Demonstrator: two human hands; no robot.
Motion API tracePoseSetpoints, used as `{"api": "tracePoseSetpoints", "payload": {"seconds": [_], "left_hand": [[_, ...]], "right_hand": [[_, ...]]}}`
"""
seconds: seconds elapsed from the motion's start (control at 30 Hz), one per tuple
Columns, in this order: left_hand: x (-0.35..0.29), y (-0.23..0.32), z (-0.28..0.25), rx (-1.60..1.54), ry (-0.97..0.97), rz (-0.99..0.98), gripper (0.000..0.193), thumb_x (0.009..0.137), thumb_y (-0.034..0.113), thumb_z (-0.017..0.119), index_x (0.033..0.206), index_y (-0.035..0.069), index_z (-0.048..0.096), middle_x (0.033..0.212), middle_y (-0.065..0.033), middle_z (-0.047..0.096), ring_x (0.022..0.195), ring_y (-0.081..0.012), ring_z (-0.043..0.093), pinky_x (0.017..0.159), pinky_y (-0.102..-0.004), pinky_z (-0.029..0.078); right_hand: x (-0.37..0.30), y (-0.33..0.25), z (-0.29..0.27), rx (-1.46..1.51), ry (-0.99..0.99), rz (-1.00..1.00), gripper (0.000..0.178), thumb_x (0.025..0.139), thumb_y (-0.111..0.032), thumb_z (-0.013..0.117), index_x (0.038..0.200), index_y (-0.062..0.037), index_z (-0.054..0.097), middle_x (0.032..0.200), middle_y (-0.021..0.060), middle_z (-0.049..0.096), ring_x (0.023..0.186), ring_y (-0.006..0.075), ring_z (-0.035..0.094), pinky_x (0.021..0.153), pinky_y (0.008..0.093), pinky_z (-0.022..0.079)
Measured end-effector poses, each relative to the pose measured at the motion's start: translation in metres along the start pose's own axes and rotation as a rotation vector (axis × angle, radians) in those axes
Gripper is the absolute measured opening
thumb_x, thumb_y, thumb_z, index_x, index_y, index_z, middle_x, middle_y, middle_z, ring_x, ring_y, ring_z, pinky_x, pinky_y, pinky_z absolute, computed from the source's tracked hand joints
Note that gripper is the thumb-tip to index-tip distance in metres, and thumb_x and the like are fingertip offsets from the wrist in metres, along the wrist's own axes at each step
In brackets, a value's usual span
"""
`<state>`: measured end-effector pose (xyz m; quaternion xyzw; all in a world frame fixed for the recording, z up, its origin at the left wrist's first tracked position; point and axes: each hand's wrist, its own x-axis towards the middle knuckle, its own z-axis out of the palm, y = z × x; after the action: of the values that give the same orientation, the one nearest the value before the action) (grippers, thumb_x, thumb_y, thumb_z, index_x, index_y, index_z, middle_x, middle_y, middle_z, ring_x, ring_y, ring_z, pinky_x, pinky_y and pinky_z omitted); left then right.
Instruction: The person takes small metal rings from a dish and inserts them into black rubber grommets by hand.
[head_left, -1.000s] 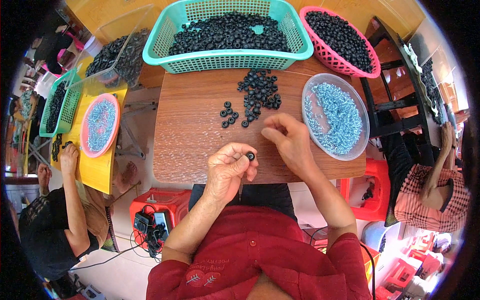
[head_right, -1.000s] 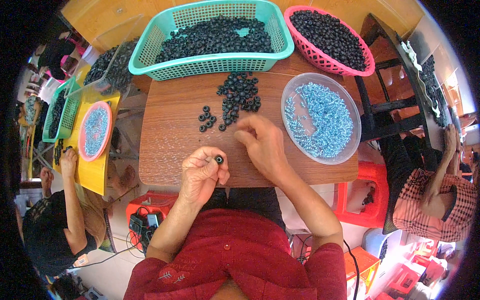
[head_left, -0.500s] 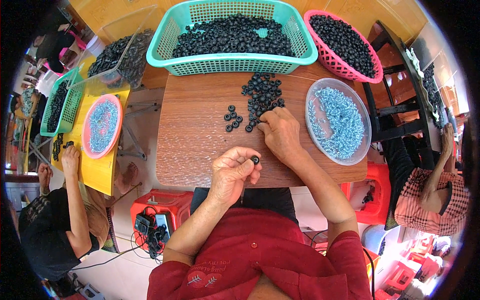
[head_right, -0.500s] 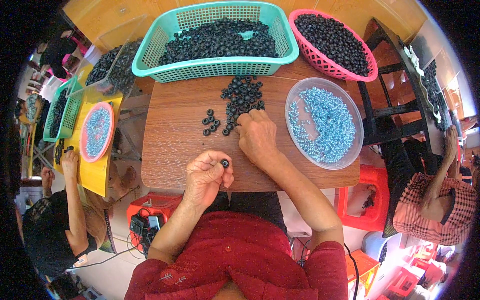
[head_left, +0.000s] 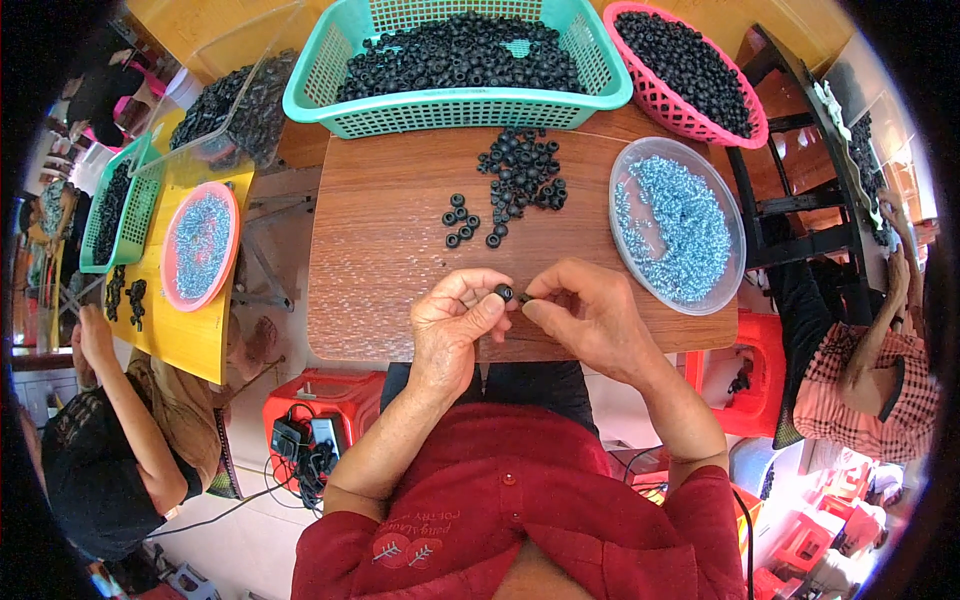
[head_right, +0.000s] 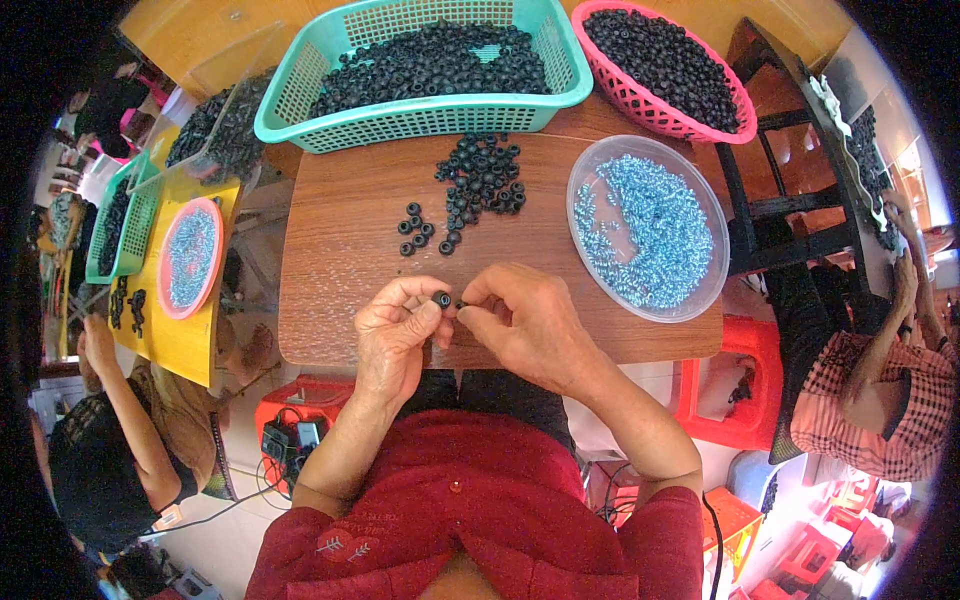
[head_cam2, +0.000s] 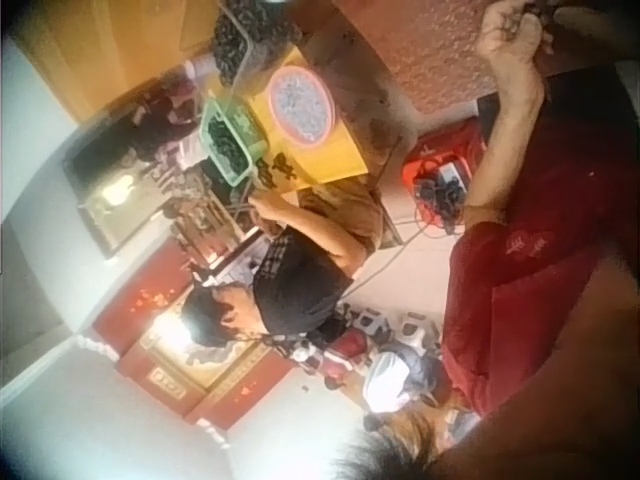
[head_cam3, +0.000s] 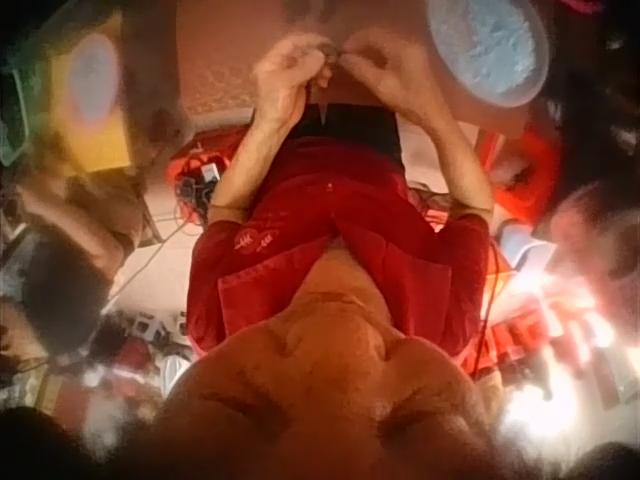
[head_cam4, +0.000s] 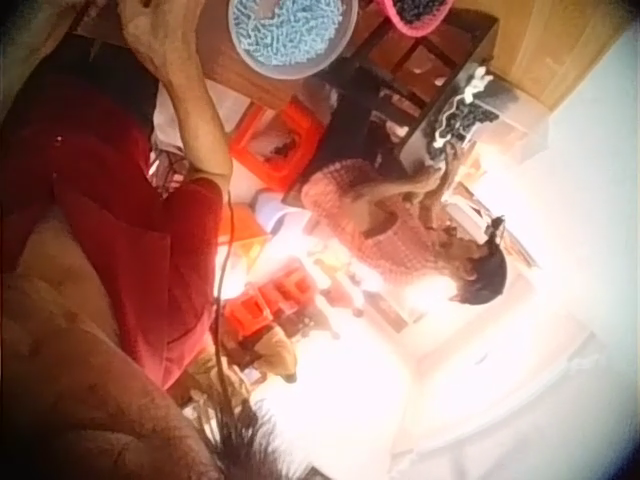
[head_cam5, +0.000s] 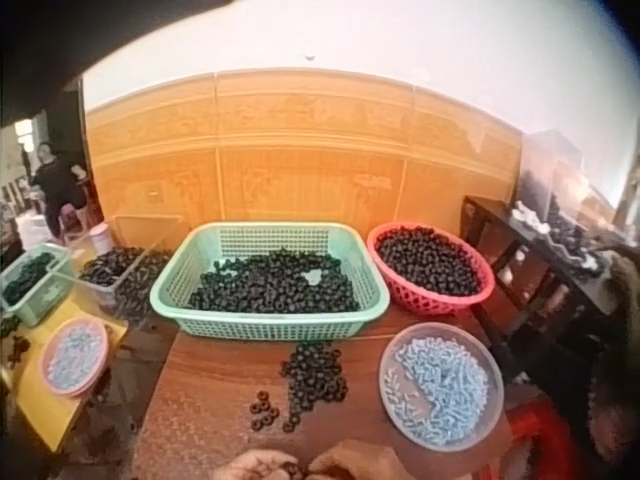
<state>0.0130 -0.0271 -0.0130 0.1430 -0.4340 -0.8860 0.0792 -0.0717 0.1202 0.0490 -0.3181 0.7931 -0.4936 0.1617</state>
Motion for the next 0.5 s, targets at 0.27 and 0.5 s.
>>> {"api": "tracePoseSetpoints", "payload": {"seconds": [0.27, 0.5], "left_hand": [[-0.008, -0.004, 0.005, 0.252, -0.01, 0.095, 0.019, 0.085, 0.004, 0.063, 0.102, -0.003, 0.061, 0.079, -0.0049, 0.063, 0.064, -0.0108, 0.058, 0.058, -0.0214, 0.048], [-0.008, -0.002, 0.008, 0.054, -0.051, 0.014, 0.017, 0.087, 0.006, 0.061, 0.102, -0.001, 0.06, 0.082, -0.0034, 0.063, 0.069, -0.0081, 0.058, 0.058, -0.0206, 0.047]], "right_hand": [[-0.003, -0.006, 0.002, -0.089, -0.01, -0.048, 0.011, 0.073, -0.004, 0.066, 0.078, 0.0012, 0.058, 0.073, 0.0156, 0.06, 0.066, 0.0289, 0.061, 0.057, 0.0373, 0.047], [-0.011, 0.001, 0.009, 0.156, 0.06, 0.071, 0.011, 0.076, -0.002, 0.066, 0.084, 0.0015, 0.061, 0.072, 0.0093, 0.06, 0.068, 0.0163, 0.06, 0.059, 0.0287, 0.047]]}}
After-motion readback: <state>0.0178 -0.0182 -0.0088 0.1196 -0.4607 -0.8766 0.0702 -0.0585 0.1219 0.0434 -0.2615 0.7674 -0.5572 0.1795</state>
